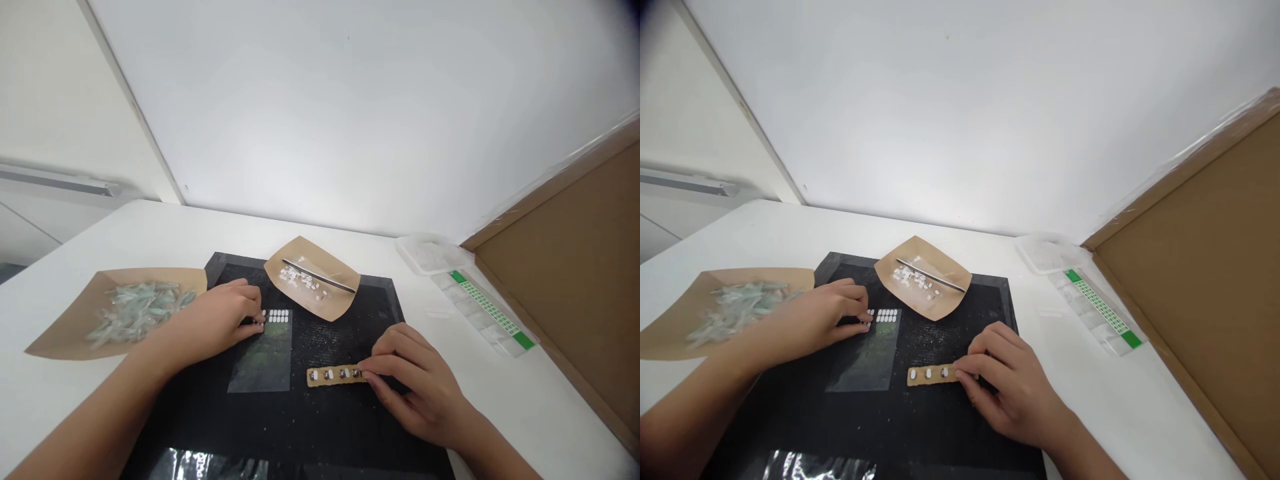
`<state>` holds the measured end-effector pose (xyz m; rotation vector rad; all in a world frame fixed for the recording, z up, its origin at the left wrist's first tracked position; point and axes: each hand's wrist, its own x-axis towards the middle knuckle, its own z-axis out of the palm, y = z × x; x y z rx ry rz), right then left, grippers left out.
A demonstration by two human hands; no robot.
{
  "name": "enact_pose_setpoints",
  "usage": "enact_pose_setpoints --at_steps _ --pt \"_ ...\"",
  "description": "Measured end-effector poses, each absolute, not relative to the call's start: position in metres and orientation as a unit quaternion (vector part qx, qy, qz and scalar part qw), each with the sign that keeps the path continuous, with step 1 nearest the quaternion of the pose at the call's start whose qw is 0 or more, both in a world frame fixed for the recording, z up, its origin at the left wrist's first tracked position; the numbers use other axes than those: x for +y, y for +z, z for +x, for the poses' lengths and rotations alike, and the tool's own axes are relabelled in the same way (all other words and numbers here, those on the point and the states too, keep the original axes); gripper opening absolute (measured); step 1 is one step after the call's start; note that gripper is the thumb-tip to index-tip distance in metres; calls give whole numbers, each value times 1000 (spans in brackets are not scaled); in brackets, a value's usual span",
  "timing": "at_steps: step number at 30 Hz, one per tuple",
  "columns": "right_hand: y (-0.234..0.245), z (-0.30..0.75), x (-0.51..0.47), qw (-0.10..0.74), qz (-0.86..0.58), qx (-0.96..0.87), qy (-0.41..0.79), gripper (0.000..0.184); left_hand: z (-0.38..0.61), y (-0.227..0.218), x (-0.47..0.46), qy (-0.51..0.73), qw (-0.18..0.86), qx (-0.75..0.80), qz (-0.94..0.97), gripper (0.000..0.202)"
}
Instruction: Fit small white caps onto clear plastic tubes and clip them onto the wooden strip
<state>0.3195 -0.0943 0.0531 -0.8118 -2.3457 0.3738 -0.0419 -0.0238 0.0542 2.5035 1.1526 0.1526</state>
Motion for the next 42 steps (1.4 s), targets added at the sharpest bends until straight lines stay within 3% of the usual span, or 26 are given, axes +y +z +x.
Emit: enact_pose_setpoints --at_steps 16,37,42 --pt "53 320 -95 307 -315 -886 150 28 -25 64 -30 38 108 403 908 24" --pt "54 320 -96 302 -323 -884 150 24 -34 62 -29 103 179 418 885 16" --pt "52 310 -102 345 -337 -856 188 25 -10 73 -45 224 221 373 873 16"
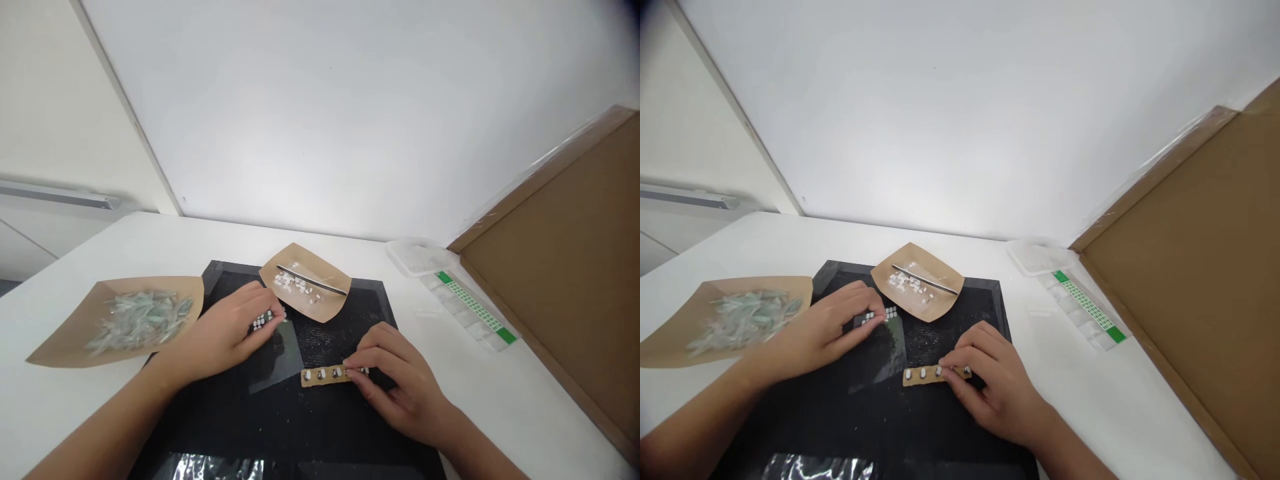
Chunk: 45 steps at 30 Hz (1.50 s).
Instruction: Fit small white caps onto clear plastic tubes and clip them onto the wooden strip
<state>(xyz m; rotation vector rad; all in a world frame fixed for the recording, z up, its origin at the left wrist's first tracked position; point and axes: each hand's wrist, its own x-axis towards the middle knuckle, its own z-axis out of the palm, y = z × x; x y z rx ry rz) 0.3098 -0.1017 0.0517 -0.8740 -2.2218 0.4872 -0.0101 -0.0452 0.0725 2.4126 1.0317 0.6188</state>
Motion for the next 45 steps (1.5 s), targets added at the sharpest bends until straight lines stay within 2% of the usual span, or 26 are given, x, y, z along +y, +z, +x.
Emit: enact_pose_setpoints --at_steps 3,9,19,31,36,38,43,45 --pt "50 299 -109 392 -371 -815 210 25 16 67 -65 302 329 368 815 18" --pt "45 285 -115 428 -397 -770 258 17 55 44 -94 350 479 365 718 22" --pt "44 280 -113 445 -388 -759 274 6 63 37 -100 347 546 381 660 28" --pt "44 279 -115 451 -387 -754 280 4 64 43 -98 359 507 365 693 28" --pt "53 285 -114 440 -344 -798 228 7 61 45 -96 378 474 315 731 15" --pt "57 290 -113 439 -335 -809 204 12 59 45 -95 380 461 296 745 16" --pt "68 309 -107 438 -367 -812 117 20 55 44 -91 397 352 309 789 16" --pt "70 318 -104 433 -373 -817 76 21 55 43 -91 398 297 301 814 23"
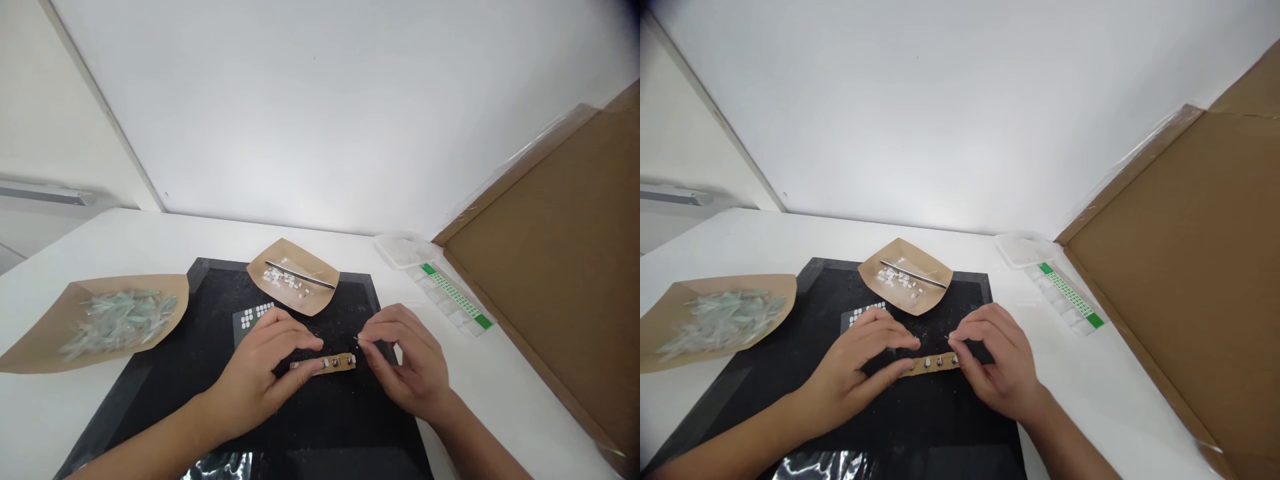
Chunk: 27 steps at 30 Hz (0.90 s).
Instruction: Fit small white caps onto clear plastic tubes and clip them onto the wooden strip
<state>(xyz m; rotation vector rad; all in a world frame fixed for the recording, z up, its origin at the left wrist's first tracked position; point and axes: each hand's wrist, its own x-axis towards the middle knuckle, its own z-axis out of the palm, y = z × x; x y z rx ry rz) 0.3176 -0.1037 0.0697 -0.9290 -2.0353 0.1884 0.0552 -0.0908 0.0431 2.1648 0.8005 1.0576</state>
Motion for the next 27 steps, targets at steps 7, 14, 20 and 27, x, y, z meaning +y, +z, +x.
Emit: enact_pose_setpoints --at_steps 7,14,20,27 --pt "62 335 -96 337 -358 -865 99 19 66 33 -95 376 227 290 851 43" --pt "57 334 -97 267 -348 -888 136 13 69 37 -94 351 207 298 863 34" --pt "61 337 -99 267 -354 -886 133 12 78 55 -99 247 232 334 880 28" --pt "59 336 -100 235 -347 -898 133 9 101 34 -105 232 245 410 847 19"
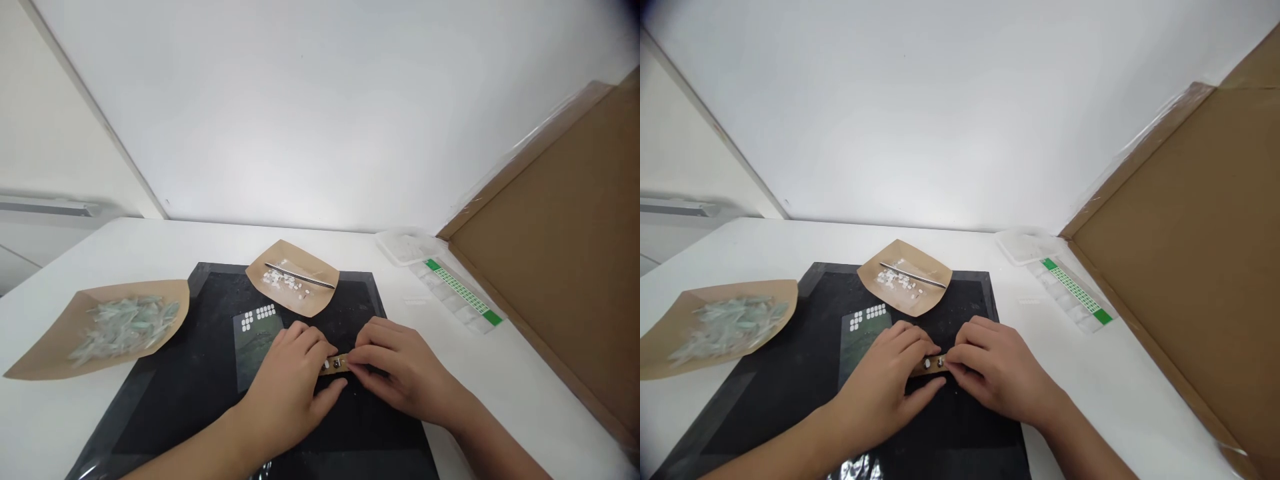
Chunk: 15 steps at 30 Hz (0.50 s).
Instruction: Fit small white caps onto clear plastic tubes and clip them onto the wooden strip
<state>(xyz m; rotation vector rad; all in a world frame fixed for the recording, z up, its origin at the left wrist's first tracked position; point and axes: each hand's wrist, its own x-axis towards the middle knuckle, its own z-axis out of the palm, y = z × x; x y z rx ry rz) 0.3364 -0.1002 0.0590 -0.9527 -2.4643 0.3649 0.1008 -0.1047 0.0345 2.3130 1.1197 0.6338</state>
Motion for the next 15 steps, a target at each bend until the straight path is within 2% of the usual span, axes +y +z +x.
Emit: enact_pose_setpoints --at_steps 9,15 --pt "56 334 -99 216 -347 -904 127 10 104 28 -104 273 247 408 835 5" --pt "53 335 -98 210 -347 -907 108 11 107 26 -103 292 248 403 831 7"
